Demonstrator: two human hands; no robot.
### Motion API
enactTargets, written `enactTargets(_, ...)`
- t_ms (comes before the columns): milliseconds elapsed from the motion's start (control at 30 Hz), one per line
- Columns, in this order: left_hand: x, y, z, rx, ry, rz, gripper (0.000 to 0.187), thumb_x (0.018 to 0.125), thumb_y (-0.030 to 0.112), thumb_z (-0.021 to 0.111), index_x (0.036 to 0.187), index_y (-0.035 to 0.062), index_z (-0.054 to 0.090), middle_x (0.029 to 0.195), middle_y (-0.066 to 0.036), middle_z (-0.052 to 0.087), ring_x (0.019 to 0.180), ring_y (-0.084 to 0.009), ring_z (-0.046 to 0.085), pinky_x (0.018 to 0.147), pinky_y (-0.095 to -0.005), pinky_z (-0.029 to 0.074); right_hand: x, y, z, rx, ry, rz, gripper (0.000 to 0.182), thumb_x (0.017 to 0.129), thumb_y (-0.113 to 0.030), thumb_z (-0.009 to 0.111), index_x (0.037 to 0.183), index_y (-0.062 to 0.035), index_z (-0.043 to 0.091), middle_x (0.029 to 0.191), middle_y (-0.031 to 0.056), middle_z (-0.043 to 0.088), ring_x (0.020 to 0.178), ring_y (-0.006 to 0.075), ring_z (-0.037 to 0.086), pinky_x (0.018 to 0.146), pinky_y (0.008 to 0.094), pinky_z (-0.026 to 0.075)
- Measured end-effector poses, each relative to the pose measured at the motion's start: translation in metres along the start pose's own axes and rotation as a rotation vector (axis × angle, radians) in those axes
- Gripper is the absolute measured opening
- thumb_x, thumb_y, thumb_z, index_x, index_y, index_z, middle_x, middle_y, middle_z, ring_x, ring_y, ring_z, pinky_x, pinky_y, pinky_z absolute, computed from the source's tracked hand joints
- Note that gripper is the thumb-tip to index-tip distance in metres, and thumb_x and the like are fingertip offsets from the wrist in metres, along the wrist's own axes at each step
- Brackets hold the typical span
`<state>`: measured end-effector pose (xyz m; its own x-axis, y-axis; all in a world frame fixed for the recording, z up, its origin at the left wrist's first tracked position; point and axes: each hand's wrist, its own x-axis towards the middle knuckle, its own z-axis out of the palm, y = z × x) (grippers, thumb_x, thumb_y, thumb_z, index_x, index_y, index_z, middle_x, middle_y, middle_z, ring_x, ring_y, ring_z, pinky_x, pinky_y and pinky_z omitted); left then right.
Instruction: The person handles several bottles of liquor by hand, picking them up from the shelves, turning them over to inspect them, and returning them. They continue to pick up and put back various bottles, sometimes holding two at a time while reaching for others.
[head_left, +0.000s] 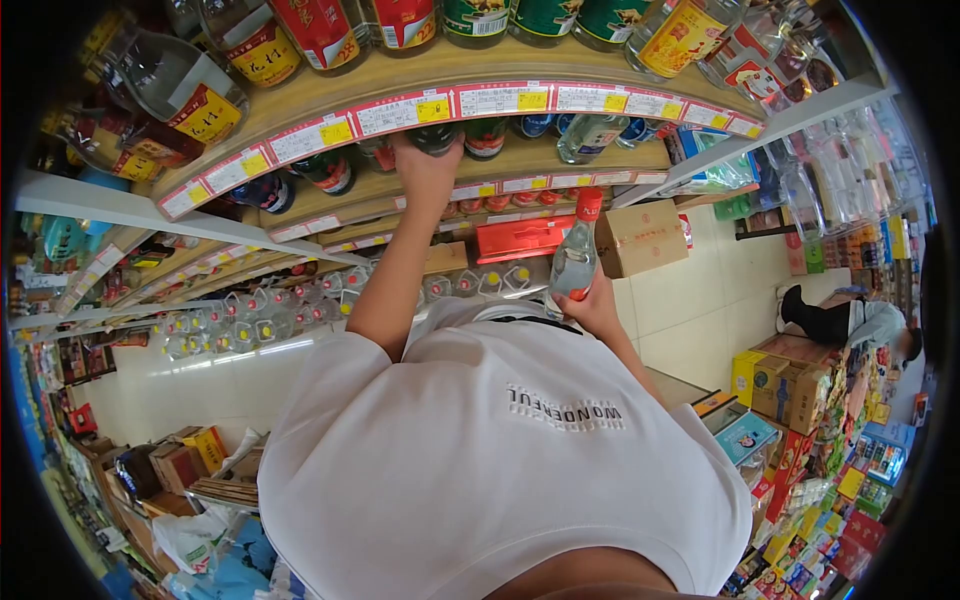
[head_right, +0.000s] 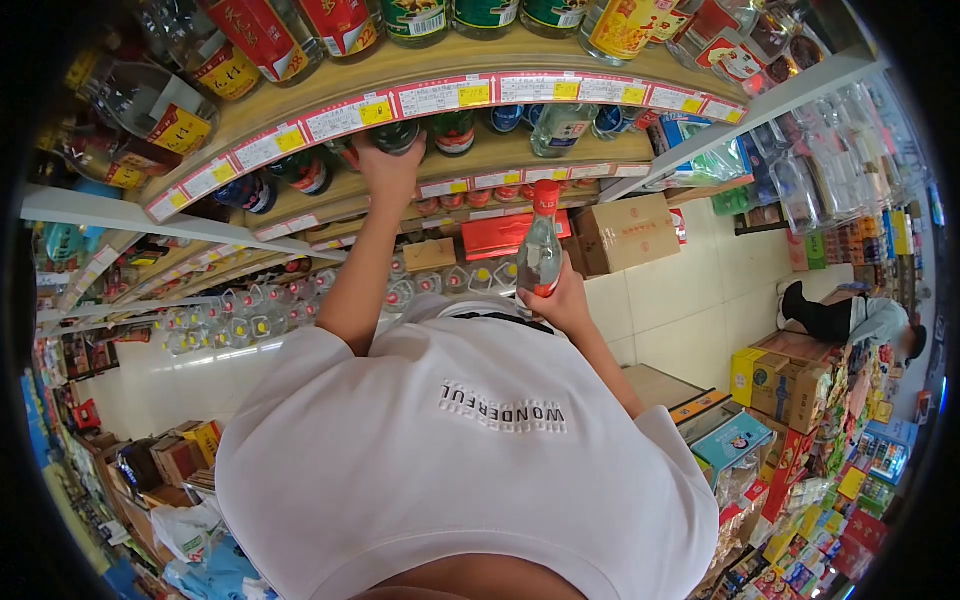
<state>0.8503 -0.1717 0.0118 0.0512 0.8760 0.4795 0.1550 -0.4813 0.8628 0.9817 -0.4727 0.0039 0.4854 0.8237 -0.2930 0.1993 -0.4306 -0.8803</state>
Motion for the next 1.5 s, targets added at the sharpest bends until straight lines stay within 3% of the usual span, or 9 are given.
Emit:
enactTargets(200, -0.039, -0.028, -0.014, -0.005, -0.02, -0.06, 0.083, 0.069, 0.019, 0.089, 0.132, 0.0027, 0.037, 0.128, -0.019, 0.054, 0.113, -0.0319, 0.059, 0.094, -0.0405, 0.047, 0.01, 0.009, 0.01, 0.005, -0.037, -0.053, 0.074, 0.067, -0.031, 0.083, 0.124, 0.0014, 0.048, 0.091, 0.0171, 0.071, 0.082, 0.0284, 0.072, 0.076, 0.0382, 0.056)
enactTargets(300, -0.05, -0.027, -0.026, 0.093, -0.073, 0.064, 0.083, 0.068, 0.013, 0.089, 0.13, -0.0004, 0.035, 0.124, -0.017, 0.052, 0.113, -0.0266, 0.055, 0.097, -0.0368, 0.046, 0.015, 0.011, 0.02, -0.044, -0.034, -0.147, 0.077, 0.067, -0.033, 0.083, 0.126, 0.0018, 0.048, 0.093, 0.0186, 0.071, 0.086, 0.0321, 0.072, 0.079, 0.0401, 0.056)
enactTargets(467, -0.059, -0.011, -0.055, -0.327, -0.087, 0.329, 0.078, 0.068, 0.008, 0.088, 0.129, 0.003, 0.041, 0.134, -0.02, 0.053, 0.122, -0.0256, 0.056, 0.104, -0.0377, 0.045, 0.028, -0.013, 0.035, -0.212, -0.086, -0.215, 0.087, 0.067, -0.039, 0.083, 0.132, 0.0036, 0.045, 0.101, 0.0222, 0.07, 0.094, 0.0373, 0.07, 0.084, 0.0419, 0.054)
enactTargets(567, -0.065, 0.014, -0.107, -0.208, -0.218, 0.163, 0.074, 0.068, 0.003, 0.084, 0.128, 0.0017, 0.042, 0.127, -0.018, 0.059, 0.116, -0.0248, 0.059, 0.101, -0.038, 0.048, 0.049, -0.027, 0.053, -0.273, -0.133, -0.283, 0.089, 0.067, -0.041, 0.083, 0.132, 0.0058, 0.044, 0.103, 0.024, 0.069, 0.095, 0.0384, 0.069, 0.086, 0.0425, 0.053)
enactTargets(600, -0.063, 0.033, -0.125, -0.159, -0.185, 0.202, 0.071, 0.067, 0.003, 0.083, 0.127, 0.0012, 0.045, 0.121, -0.016, 0.062, 0.112, -0.0235, 0.061, 0.099, -0.0373, 0.049, 0.057, -0.033, 0.058, -0.336, -0.155, -0.241, 0.089, 0.067, -0.042, 0.082, 0.131, 0.0071, 0.045, 0.102, 0.0246, 0.068, 0.096, 0.0394, 0.068, 0.088, 0.0428, 0.052)
enactTargets(733, -0.09, 0.026, -0.167, -0.279, -0.128, -0.089, 0.077, 0.066, 0.009, 0.088, 0.127, 0.0008, 0.041, 0.124, -0.016, 0.059, 0.108, -0.0213, 0.061, 0.096, -0.0345, 0.049, 0.094, -0.06, 0.089, -0.299, -0.129, -0.426, 0.085, 0.069, -0.044, 0.083, 0.129, 0.0048, 0.048, 0.105, 0.0218, 0.068, 0.099, 0.0385, 0.067, 0.088, 0.0427, 0.051)
enactTargets(867, -0.114, 0.028, -0.205, -0.011, -0.017, -0.154, 0.077, 0.069, 0.006, 0.086, 0.13, 0.0018, 0.039, 0.117, -0.013, 0.059, 0.105, -0.0213, 0.061, 0.093, -0.0338, 0.05, 0.11, -0.114, 0.108, -0.221, -0.155, -0.32, 0.081, 0.07, -0.044, 0.083, 0.126, 0.0035, 0.049, 0.11, 0.0217, 0.067, 0.104, 0.0361, 0.066, 0.09, 0.0416, 0.051)
enactTargets(1000, -0.126, 0.034, -0.235, 0.026, -0.01, -0.399, 0.077, 0.067, 0.021, 0.089, 0.125, 0.0002, 0.043, 0.108, -0.013, 0.062, 0.097, -0.0218, 0.063, 0.087, -0.0342, 0.05, 0.164, -0.104, 0.134, -0.139, -0.046, -0.462, 0.078, 0.071, -0.044, 0.083, 0.124, 0.0025, 0.049, 0.11, 0.0208, 0.068, 0.103, 0.0342, 0.067, 0.09, 0.0407, 0.051)
enactTargets(1500, -0.133, 0.026, -0.26, 0.11, 0.137, -0.463, 0.07, 0.076, 0.021, 0.083, 0.128, -0.005, 0.044, 0.109, -0.018, 0.064, 0.098, -0.0249, 0.063, 0.092, -0.0356, 0.048, 0.212, -0.126, 0.171, -0.105, 0.319, -0.682, 0.081, 0.073, -0.038, 0.085, 0.123, 0.0055, 0.038, 0.101, 0.0242, 0.068, 0.088, 0.0377, 0.07, 0.073, 0.0414, 0.056)
